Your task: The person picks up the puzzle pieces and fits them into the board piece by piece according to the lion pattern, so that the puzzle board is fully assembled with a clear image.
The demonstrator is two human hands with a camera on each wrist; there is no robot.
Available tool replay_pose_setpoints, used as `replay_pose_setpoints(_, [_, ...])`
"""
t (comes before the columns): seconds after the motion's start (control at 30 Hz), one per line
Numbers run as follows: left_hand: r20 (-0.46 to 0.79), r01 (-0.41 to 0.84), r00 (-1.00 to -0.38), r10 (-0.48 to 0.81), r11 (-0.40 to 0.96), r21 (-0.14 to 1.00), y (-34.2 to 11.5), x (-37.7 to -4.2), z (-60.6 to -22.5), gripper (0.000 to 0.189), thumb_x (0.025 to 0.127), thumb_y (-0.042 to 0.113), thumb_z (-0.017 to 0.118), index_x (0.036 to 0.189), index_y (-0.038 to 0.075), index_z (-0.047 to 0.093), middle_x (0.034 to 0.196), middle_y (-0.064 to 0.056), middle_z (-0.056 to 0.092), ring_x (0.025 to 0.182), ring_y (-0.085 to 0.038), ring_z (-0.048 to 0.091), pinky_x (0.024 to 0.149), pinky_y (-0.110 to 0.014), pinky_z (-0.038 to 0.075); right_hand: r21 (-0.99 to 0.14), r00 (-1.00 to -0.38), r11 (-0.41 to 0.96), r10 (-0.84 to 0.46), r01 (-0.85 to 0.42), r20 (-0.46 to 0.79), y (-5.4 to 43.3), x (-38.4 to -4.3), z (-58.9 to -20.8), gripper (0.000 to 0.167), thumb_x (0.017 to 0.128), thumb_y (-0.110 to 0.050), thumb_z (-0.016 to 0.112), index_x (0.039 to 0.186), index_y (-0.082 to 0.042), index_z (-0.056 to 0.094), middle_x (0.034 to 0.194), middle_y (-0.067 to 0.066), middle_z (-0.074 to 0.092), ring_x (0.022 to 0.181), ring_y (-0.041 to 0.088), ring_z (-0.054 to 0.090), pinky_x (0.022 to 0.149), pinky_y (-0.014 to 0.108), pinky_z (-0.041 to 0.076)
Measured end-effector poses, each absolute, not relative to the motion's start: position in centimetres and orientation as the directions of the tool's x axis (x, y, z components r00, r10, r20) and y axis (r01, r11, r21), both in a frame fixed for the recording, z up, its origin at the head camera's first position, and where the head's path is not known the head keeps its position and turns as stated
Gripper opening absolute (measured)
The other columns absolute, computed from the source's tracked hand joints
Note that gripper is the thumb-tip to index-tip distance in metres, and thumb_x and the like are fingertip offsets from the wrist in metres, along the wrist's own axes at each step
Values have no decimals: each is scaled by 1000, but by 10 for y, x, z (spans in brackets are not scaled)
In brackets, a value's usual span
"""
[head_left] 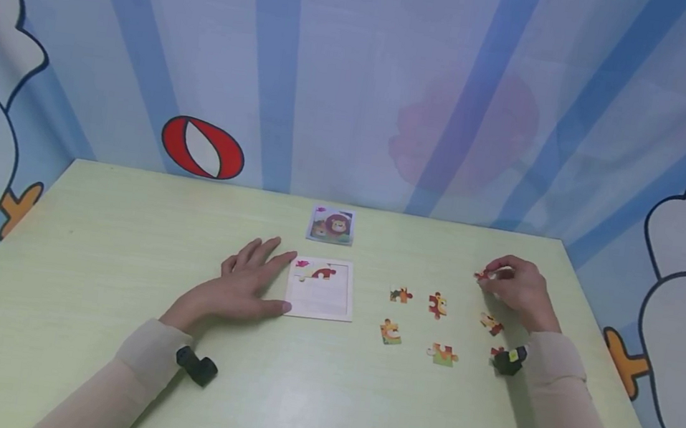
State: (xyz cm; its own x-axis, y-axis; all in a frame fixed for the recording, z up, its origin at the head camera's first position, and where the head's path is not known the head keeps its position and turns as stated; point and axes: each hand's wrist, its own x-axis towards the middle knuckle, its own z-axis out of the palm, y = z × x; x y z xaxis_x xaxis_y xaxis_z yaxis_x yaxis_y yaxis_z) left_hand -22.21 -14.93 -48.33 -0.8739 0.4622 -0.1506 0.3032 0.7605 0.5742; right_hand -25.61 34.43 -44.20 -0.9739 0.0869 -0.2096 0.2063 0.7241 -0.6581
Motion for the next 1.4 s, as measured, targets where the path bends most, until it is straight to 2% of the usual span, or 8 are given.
replay_pose_setpoints(0.13, [-148,304,-875,462,760,574,-149,-222,-483,92,97,48,71,173,23,25,184,-10,1,168,-44,-6,126,-78,6,-673,-978,716,75,187,-193,344,-256,-442,31,102,-19,72,128,-5,64,118,19,66,98,30,56,78,34,48])
replay_pose_setpoints(0.4, [-134,310,-875,465,751,583,-148,-221,-481,91,96,49,71,172,23,27,183,-12,4,167,-47,-4,125,-79,6,-725,-991,679,35,118,-129,342,-258,-441,35,106,-22,69,136,-6,66,126,20,66,103,30,62,75,33,53])
replay_pose_setpoints(0.53, [-135,307,-876,463,752,584,-148,-222,-482,91,96,48,71,172,23,27,183,-12,4,168,-47,-4,126,-79,5,-757,-994,646,35,98,-99,338,-259,-440,41,103,-28,74,137,-6,65,123,16,68,99,22,65,76,31,56])
replay_pose_setpoints(0.73, [-149,295,-878,455,759,580,-148,-224,-486,92,96,46,72,172,23,26,184,-10,2,168,-44,-6,127,-77,6,-807,-997,587,-1,61,-76,333,-259,-438,44,102,-31,75,136,-4,69,119,9,75,94,4,72,84,24,59])
replay_pose_setpoints(0.97, [-147,297,-877,458,757,582,-148,-221,-480,92,96,45,72,172,21,27,183,-12,3,168,-46,-6,126,-78,5,-831,-993,555,-79,24,-82,324,-263,-438,43,105,-28,72,140,-4,70,137,21,73,100,-5,70,93,19,58])
replay_pose_setpoints(1.07, [-142,306,-873,467,751,585,-147,-218,-475,92,95,45,72,172,20,27,183,-16,5,167,-49,-4,125,-80,6,-835,-991,550,-94,28,-95,318,-265,-438,43,105,-29,71,141,-5,70,143,21,71,103,-9,69,94,15,55])
replay_pose_setpoints(1.2, [-140,313,-870,472,750,582,-147,-215,-469,92,96,45,71,171,18,28,182,-18,5,166,-51,-2,124,-81,7,-836,-990,549,-103,22,-93,309,-266,-436,40,105,-29,71,139,-6,72,141,18,73,105,-8,69,95,14,53])
replay_pose_setpoints(1.4, [-154,312,-871,466,767,561,-147,-215,-467,90,97,43,71,172,18,27,182,-17,5,166,-50,-1,125,-80,9,-828,-989,560,-111,17,-95,295,-268,-435,38,104,-31,73,136,-10,75,136,14,76,104,3,69,92,24,53])
